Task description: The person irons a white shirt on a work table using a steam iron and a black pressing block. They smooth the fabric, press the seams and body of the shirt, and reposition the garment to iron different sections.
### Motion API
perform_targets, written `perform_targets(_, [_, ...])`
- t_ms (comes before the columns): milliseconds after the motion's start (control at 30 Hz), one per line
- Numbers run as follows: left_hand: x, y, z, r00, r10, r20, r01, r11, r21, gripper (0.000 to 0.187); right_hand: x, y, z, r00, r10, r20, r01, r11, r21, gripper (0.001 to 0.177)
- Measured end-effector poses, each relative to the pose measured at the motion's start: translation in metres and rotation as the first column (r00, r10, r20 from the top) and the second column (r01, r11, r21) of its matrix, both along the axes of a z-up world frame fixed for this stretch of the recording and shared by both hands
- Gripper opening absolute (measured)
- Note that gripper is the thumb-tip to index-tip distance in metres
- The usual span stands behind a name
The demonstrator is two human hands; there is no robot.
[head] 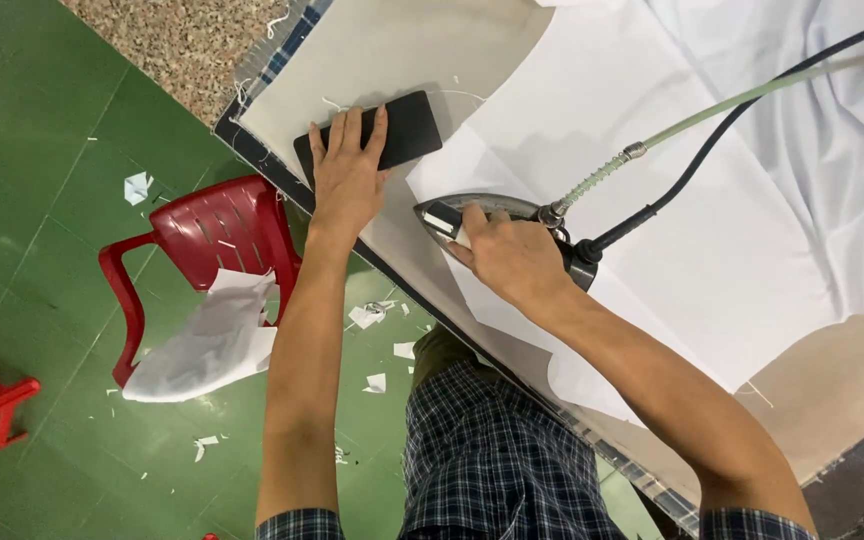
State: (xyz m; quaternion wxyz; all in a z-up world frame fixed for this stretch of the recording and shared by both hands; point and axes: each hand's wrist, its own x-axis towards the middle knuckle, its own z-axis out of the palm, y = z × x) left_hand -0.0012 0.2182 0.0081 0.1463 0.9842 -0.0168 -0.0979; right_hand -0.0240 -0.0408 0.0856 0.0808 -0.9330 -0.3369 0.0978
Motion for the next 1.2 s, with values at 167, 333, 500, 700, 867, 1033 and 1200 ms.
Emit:
perform_targets(167, [-0.022,-0.043,-0.002,0.989,-0.138,0.057,0.140,0.989,-0.039,0.075,-0.027,-0.037,-0.002,0.995,0.067,-0.073,-0.069,0.997,-0.026,0.035])
perform_targets(333, [-0.044,-0.105,-0.005,0.933,-0.343,0.113,0.354,0.931,-0.093,0.073,-0.072,-0.112,0.003,0.972,0.193,-0.132,-0.196,0.981,-0.010,0.042])
perform_targets(500, [-0.068,-0.148,-0.003,0.920,-0.373,0.124,0.390,0.906,-0.168,0.066,-0.127,-0.189,-0.008,0.968,0.225,-0.106,-0.228,0.974,-0.011,0.037])
perform_targets(700, [-0.112,-0.208,-0.008,0.882,-0.450,0.138,0.468,0.869,-0.158,0.062,-0.206,-0.258,-0.055,0.961,0.264,-0.075,-0.268,0.963,-0.038,0.043])
perform_targets(867, [-0.148,-0.255,-0.020,0.812,-0.528,0.248,0.564,0.819,-0.101,0.059,-0.254,-0.279,-0.067,0.965,0.264,0.001,-0.263,0.963,-0.061,0.046])
perform_targets(1033, [-0.174,-0.291,-0.008,0.790,-0.576,0.211,0.603,0.792,-0.097,0.058,-0.291,-0.301,-0.068,0.973,0.229,0.009,-0.229,0.972,-0.054,0.043])
perform_targets(1200, [-0.202,-0.333,-0.006,0.715,-0.698,0.040,0.699,0.711,-0.078,0.071,-0.323,-0.344,-0.056,0.986,0.052,-0.156,-0.071,0.990,-0.122,0.044])
